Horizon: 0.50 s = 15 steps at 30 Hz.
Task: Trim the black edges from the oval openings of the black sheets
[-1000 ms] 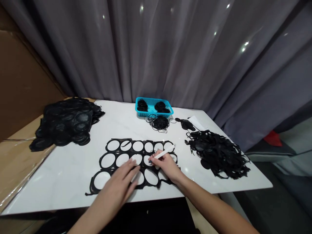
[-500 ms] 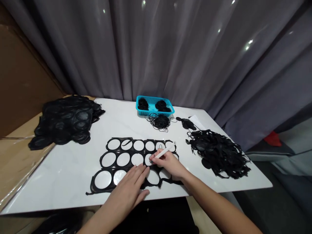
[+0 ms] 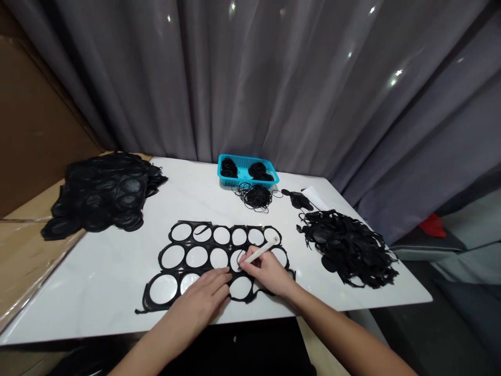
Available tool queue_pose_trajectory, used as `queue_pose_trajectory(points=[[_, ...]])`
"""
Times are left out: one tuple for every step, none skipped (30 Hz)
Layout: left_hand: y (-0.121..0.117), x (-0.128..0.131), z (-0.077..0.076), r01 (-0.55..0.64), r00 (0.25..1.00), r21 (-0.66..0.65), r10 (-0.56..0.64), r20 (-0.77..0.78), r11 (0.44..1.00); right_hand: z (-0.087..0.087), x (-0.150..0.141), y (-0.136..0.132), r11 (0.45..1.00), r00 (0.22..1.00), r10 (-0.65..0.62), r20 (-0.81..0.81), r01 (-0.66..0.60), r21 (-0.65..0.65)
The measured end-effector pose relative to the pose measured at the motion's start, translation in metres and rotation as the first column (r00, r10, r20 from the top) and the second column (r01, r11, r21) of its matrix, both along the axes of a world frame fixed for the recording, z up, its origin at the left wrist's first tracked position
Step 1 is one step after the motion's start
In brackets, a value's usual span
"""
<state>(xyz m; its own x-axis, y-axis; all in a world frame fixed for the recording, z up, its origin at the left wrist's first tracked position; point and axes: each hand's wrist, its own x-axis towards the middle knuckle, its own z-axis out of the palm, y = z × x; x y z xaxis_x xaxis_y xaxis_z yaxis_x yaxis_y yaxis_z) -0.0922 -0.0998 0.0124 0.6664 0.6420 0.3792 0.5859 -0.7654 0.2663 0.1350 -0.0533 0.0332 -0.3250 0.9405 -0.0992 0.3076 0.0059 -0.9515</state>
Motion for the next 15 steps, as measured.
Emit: queue_pose_trajectory(points=[[-0.001,0.0,0.004,0.012,1.0,-0.023,-0.012,-0.006,1.0,0.001,0.0,0.0,1.0,1.0,0.006,0.004,-0.006,-0.001],[-0.002,0.0,0.007,0.015,1.0,-0.034,-0.015,-0.018,0.999,0.001,-0.001,-0.001,1.0,1.0,0.014,0.009,-0.014,0.0],[-0.003,0.001,0.009,0.011,0.999,-0.037,-0.013,-0.037,0.999,0.002,-0.002,-0.002,1.0,1.0,0.022,0.015,-0.022,0.004],[-0.004,0.002,0.01,0.006,0.998,-0.032,-0.008,-0.058,0.999,0.003,-0.002,-0.003,1.0,0.999,0.029,0.023,-0.03,0.008],[-0.005,0.003,0.01,0.002,0.997,-0.024,-0.004,-0.076,1.0,0.004,-0.003,-0.004,0.999,0.999,0.035,0.032,-0.035,0.011],[-0.007,0.003,0.009,-0.001,0.996,-0.016,0.0,-0.087,1.0,0.005,-0.003,-0.005,0.999,0.998,0.037,0.042,-0.037,0.012],[-0.008,0.004,0.008,-0.005,0.996,-0.011,0.004,-0.09,1.0,0.006,-0.004,-0.005,0.999,0.998,0.035,0.052,-0.035,0.013],[-0.009,0.005,0.006,-0.008,0.996,-0.008,0.007,-0.088,1.0,0.006,-0.004,-0.006,0.999,0.998,0.029,0.062,-0.03,0.015],[-0.01,0.005,0.003,-0.012,0.997,-0.007,0.011,-0.08,1.0,0.006,-0.004,-0.007,1.0,0.997,0.024,0.071,-0.026,0.018],[-0.01,0.005,0.002,-0.016,0.997,-0.008,0.015,-0.071,1.0,0.005,-0.005,-0.007,1.0,0.997,0.019,0.075,-0.021,0.023],[-0.01,0.005,0.0,-0.018,0.998,-0.008,0.017,-0.063,1.0,0.004,-0.005,-0.007,0.999,0.997,0.015,0.072,-0.017,0.029],[-0.011,0.005,-0.001,-0.015,0.998,-0.004,0.015,-0.055,1.0,0.003,-0.005,-0.008,0.999,0.998,0.012,0.064,-0.014,0.033],[-0.011,0.005,-0.001,-0.011,0.999,0.002,0.011,-0.05,1.0,0.001,-0.005,-0.008,0.999,0.999,0.007,0.049,-0.008,0.032],[-0.01,0.006,-0.002,-0.006,0.999,0.008,0.006,-0.05,1.0,0.0,-0.005,-0.008,1.0,1.0,0.001,0.03,-0.002,0.026],[-0.01,0.006,-0.002,-0.003,0.998,0.013,0.004,-0.055,1.0,0.0,-0.005,-0.008,1.0,1.0,-0.003,0.013,0.003,0.017]])
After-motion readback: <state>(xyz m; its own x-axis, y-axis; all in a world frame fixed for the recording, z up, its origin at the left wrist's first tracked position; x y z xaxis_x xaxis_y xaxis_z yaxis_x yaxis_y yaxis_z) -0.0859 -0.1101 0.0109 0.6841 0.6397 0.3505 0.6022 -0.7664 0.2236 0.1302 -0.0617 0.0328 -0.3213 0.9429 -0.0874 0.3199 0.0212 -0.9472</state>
